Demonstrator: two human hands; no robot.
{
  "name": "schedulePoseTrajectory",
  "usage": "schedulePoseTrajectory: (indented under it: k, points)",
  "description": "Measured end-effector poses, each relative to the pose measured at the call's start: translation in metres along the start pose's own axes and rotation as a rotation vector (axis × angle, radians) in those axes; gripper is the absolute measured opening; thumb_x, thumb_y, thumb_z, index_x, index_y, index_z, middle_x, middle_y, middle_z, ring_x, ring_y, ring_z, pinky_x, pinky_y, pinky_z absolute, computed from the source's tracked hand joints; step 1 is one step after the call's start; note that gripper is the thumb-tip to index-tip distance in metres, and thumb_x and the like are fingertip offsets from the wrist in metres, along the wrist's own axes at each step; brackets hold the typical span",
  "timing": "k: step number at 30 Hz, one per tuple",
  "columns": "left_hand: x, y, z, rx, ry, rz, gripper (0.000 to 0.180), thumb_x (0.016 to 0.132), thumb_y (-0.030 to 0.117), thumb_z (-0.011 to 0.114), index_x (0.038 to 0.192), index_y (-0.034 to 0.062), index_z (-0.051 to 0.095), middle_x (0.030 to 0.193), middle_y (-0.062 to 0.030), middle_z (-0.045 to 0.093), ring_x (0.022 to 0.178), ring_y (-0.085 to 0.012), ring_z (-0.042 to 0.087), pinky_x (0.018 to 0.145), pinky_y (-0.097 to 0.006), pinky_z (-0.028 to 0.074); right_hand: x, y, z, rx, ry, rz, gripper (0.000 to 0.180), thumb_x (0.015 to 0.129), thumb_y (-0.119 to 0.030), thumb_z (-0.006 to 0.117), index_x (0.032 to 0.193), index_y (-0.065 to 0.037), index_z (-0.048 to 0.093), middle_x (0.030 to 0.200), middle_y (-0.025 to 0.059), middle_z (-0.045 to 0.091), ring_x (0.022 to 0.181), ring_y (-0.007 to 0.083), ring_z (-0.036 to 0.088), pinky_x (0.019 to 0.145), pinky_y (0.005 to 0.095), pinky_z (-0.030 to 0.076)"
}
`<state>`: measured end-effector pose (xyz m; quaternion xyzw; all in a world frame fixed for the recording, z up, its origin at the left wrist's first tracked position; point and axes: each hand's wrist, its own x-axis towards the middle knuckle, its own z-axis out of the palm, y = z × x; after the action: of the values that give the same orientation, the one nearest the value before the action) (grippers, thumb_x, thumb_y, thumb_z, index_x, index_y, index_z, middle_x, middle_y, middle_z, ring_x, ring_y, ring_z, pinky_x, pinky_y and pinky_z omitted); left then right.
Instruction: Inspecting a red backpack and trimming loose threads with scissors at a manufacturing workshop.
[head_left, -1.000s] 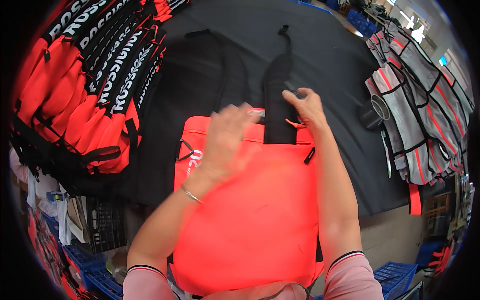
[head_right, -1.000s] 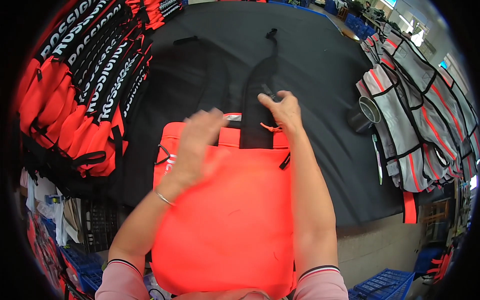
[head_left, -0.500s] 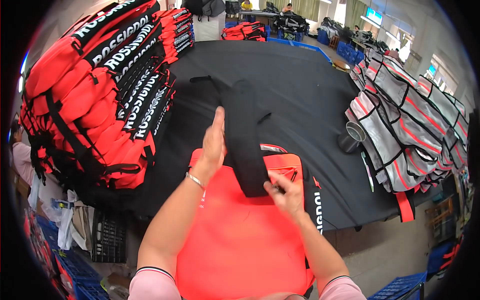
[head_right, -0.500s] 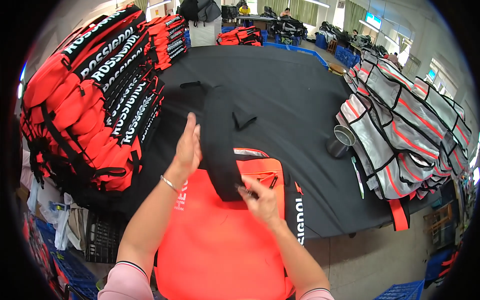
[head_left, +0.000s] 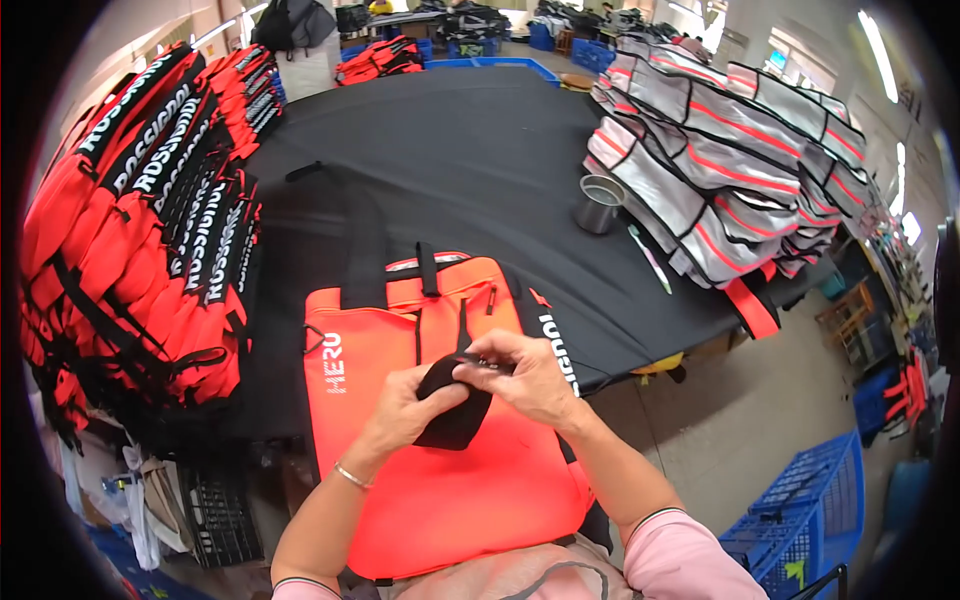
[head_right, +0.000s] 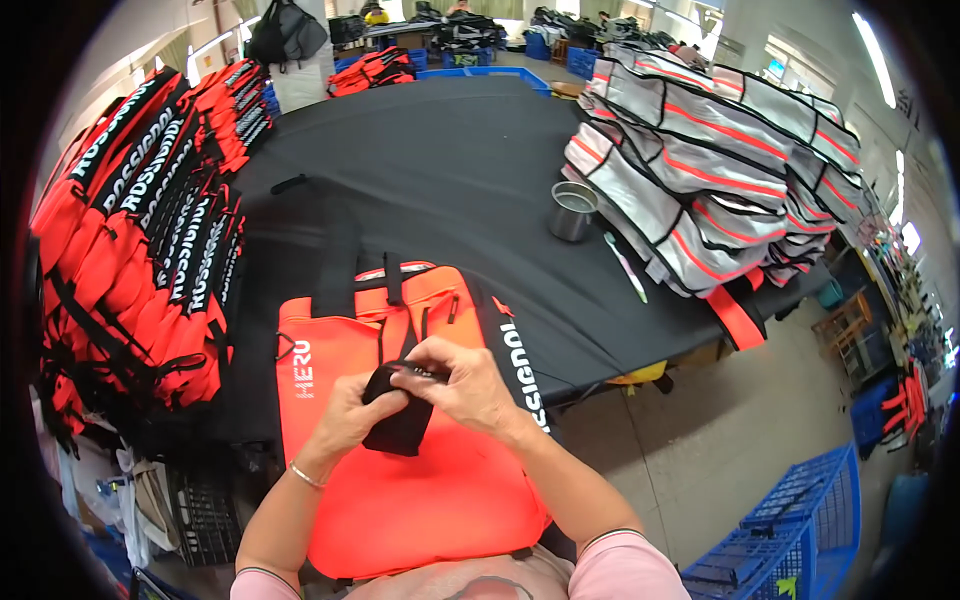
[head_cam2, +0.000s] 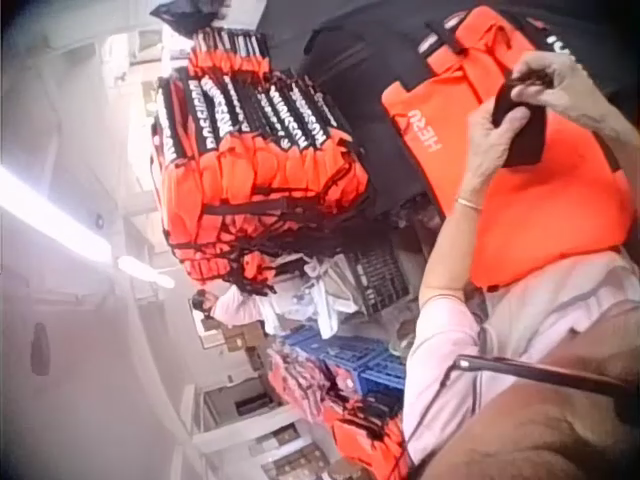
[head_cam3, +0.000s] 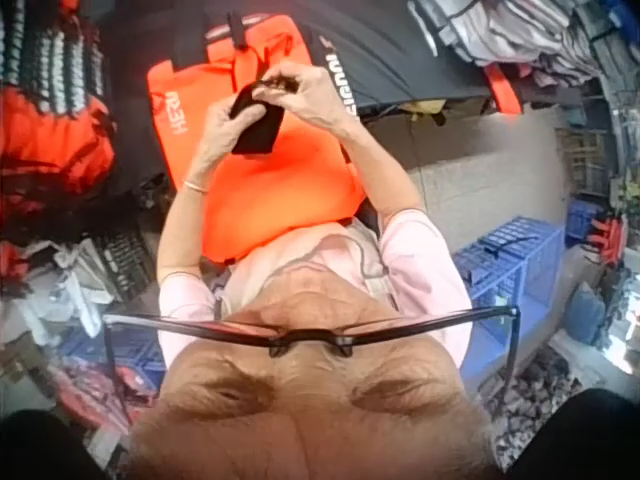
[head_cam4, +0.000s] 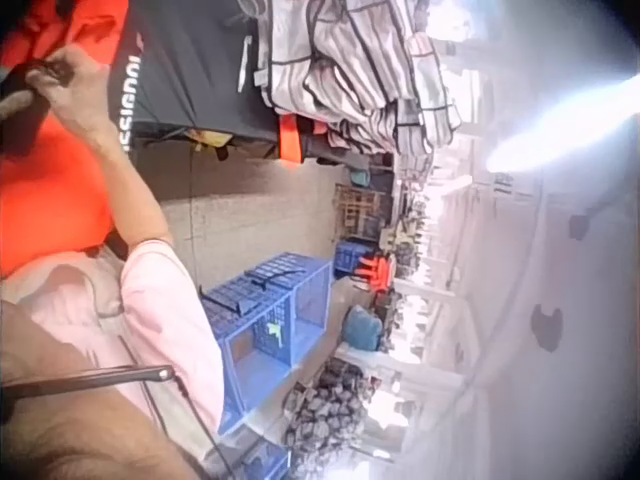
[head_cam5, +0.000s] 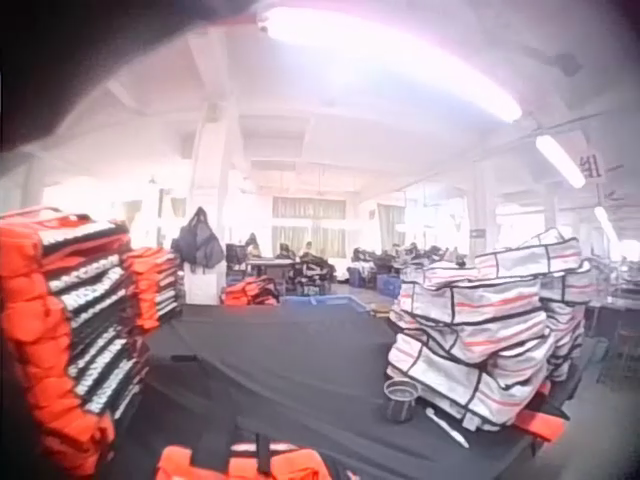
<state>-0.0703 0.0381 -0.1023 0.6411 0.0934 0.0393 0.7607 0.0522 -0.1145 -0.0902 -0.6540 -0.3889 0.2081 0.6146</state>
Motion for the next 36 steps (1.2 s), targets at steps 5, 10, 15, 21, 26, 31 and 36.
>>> schedulePoseTrajectory:
  k: [5,10,15,21,26,31,36]
  points:
    - [-0.032,-0.023,0.007,0.341,0.043,0.238,0.037,0.075,0.012,0.082,0.109,0.0017,0.07,0.13,-0.0119,0.051,0.112,-0.0195,0.052,0.095,-0.035,0.045,-0.024,0.007,0.001,0.139,-0.063,0.083,0.013,0.086,-0.007,0.074,0.088,0.0,0.063,0.073,-0.0013,0.062,0.068,0.0027,0.057,0.061,0.0207,0.047]
    - [-0.035,-0.035,0.019,0.577,0.073,0.56,0.031,0.068,0.013,0.085,0.096,0.0038,0.074,0.144,-0.0154,0.044,0.121,-0.0296,0.048,0.102,-0.041,0.04,-0.038,0.058,0.018,0.724,-0.125,0.587,0.018,0.087,-0.02,0.074,0.093,-0.006,0.065,0.082,0.001,0.065,0.07,0.0075,0.061,0.059,0.0237,0.049]
    - [-0.04,-0.067,0.007,0.6,-0.013,0.561,0.023,0.072,0.008,0.082,0.094,0.004,0.075,0.12,-0.0107,0.065,0.119,-0.0275,0.053,0.106,-0.044,0.038,-0.05,0.08,0.032,0.849,-0.196,0.794,0.029,0.087,-0.021,0.073,0.107,-0.002,0.066,0.094,0.0027,0.066,0.084,0.0108,0.065,0.069,0.0257,0.054]
    - [-0.058,-0.085,0.015,0.252,0.206,0.323,0.021,0.077,0.004,0.079,0.098,0.0026,0.075,0.11,-0.0096,0.069,0.105,-0.0186,0.062,0.095,-0.033,0.049,-0.08,0.03,0.014,0.175,0.105,0.427,0.025,0.094,-0.021,0.065,0.108,0.0,0.065,0.091,0.0014,0.064,0.083,0.0053,0.058,0.069,0.0223,0.047]
    - [-0.06,-0.091,0.018,0.201,0.221,0.241,0.02,0.08,0.001,0.076,0.099,0.0017,0.075,0.113,-0.0109,0.069,0.095,-0.0162,0.066,0.084,-0.028,0.055,-0.115,0.028,0.021,-0.149,0.217,0.317,0.019,0.088,-0.012,0.072,0.099,0.002,0.065,0.084,0.0095,0.068,0.073,0.0145,0.063,0.067,0.028,0.051]
    - [-0.061,-0.091,0.021,0.165,0.229,0.256,0.021,0.08,0.0,0.075,0.101,0.0022,0.075,0.114,-0.0109,0.069,0.094,-0.0156,0.067,0.082,-0.027,0.055,-0.115,0.022,0.025,-0.396,0.176,0.146,0.018,0.085,-0.012,0.075,0.094,0.0,0.064,0.083,0.0117,0.068,0.068,0.0208,0.065,0.062,0.0309,0.051]
    - [-0.058,-0.09,0.02,0.228,0.2,0.282,0.021,0.08,0.0,0.076,0.1,0.0027,0.075,0.115,-0.0104,0.069,0.095,-0.0155,0.067,0.083,-0.028,0.055,-0.111,0.029,0.026,-0.324,0.153,0.174,0.014,0.087,-0.007,0.072,0.094,0.002,0.065,0.08,0.0075,0.067,0.066,0.009,0.059,0.062,0.0247,0.049]
